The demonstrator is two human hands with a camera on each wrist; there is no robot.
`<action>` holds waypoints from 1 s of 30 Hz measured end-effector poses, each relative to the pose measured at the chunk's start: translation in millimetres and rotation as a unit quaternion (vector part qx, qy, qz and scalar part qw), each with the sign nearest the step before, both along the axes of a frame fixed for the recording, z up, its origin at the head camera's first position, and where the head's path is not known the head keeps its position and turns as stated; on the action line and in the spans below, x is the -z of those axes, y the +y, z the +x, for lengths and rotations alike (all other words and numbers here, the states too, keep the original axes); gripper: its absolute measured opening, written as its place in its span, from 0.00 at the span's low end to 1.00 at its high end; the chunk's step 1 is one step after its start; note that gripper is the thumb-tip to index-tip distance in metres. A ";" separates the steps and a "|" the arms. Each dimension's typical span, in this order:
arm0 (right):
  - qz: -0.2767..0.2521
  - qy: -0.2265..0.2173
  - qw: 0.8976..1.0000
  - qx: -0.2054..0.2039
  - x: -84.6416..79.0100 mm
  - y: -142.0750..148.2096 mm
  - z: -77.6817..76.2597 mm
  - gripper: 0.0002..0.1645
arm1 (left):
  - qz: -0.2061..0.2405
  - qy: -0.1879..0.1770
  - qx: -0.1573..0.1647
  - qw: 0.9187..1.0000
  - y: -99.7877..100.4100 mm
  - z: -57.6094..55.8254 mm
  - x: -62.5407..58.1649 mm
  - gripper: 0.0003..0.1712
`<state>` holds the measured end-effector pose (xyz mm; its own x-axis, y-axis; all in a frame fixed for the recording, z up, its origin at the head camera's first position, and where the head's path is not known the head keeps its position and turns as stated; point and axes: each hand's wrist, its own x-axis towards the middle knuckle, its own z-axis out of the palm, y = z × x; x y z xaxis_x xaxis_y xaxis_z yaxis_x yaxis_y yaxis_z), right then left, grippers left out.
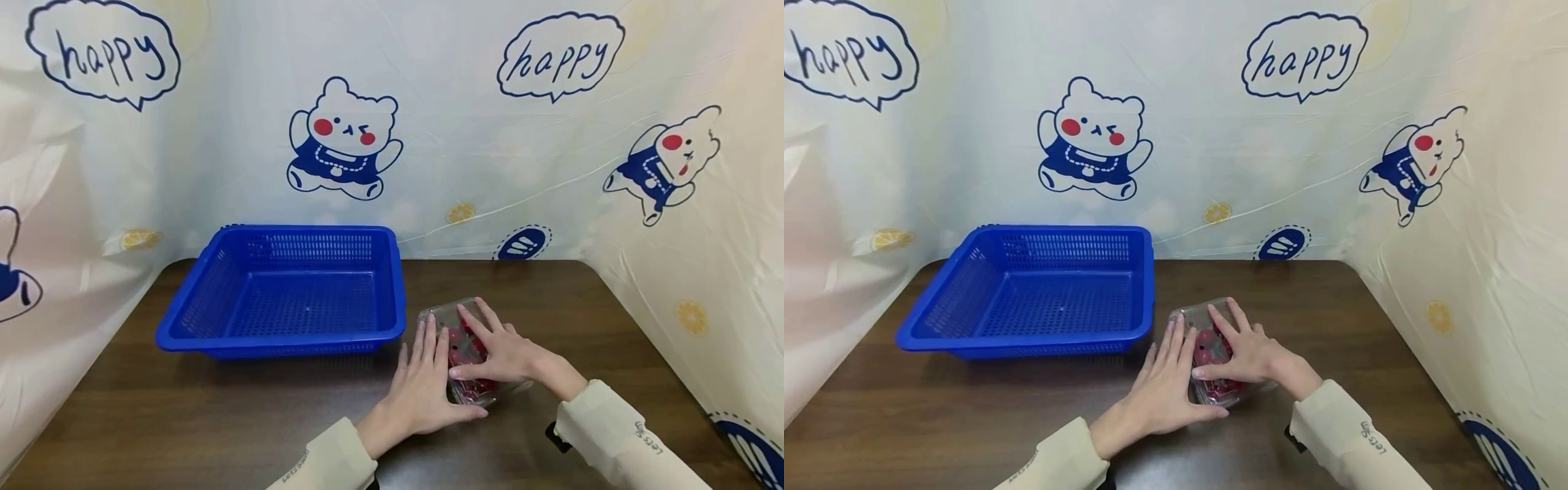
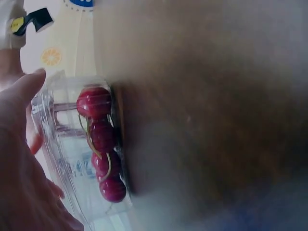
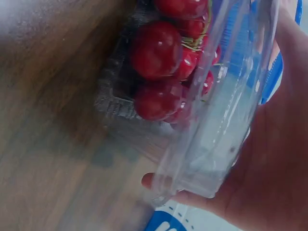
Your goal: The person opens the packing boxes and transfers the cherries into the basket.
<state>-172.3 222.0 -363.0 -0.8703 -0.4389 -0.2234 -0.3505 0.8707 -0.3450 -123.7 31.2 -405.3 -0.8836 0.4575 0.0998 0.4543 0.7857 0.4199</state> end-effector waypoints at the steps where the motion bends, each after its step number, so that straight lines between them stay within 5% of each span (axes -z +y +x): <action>1: -0.003 -0.001 1.000 0.001 -0.2 0.9 -0.7 0.65 | 0.001 0.001 0.002 1.000 -0.5 -2.0 -0.7 0.71; 6: -0.032 0.007 0.999 0.001 2.6 7.8 -7.2 0.51 | 0.007 0.003 0.022 1.000 -4.6 -10.3 -2.3 0.70; 12: -0.093 0.097 0.991 0.000 22.5 12.1 -10.7 0.36 | 0.005 -0.006 0.044 0.999 -12.7 -16.2 -2.7 0.70; 16: -0.116 0.136 0.984 0.021 32.6 10.1 -11.4 0.34 | 0.008 -0.021 0.052 0.998 -17.5 -20.7 -4.0 0.69; 23: -0.120 0.138 0.981 0.067 34.1 7.8 -8.8 0.36 | 0.049 -0.076 0.073 0.993 -19.6 -28.4 -5.5 0.70; 30: -0.098 0.150 0.980 0.091 34.3 2.3 -4.9 0.40 | 0.076 -0.075 0.073 0.992 -18.5 -25.6 -2.4 0.67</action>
<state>-177.1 224.2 -397.3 -0.9520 -0.2784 0.1276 -0.3061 0.8555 -0.4176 -149.3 12.7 -402.8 -0.8192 0.5714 0.0493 0.4818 0.6389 0.5997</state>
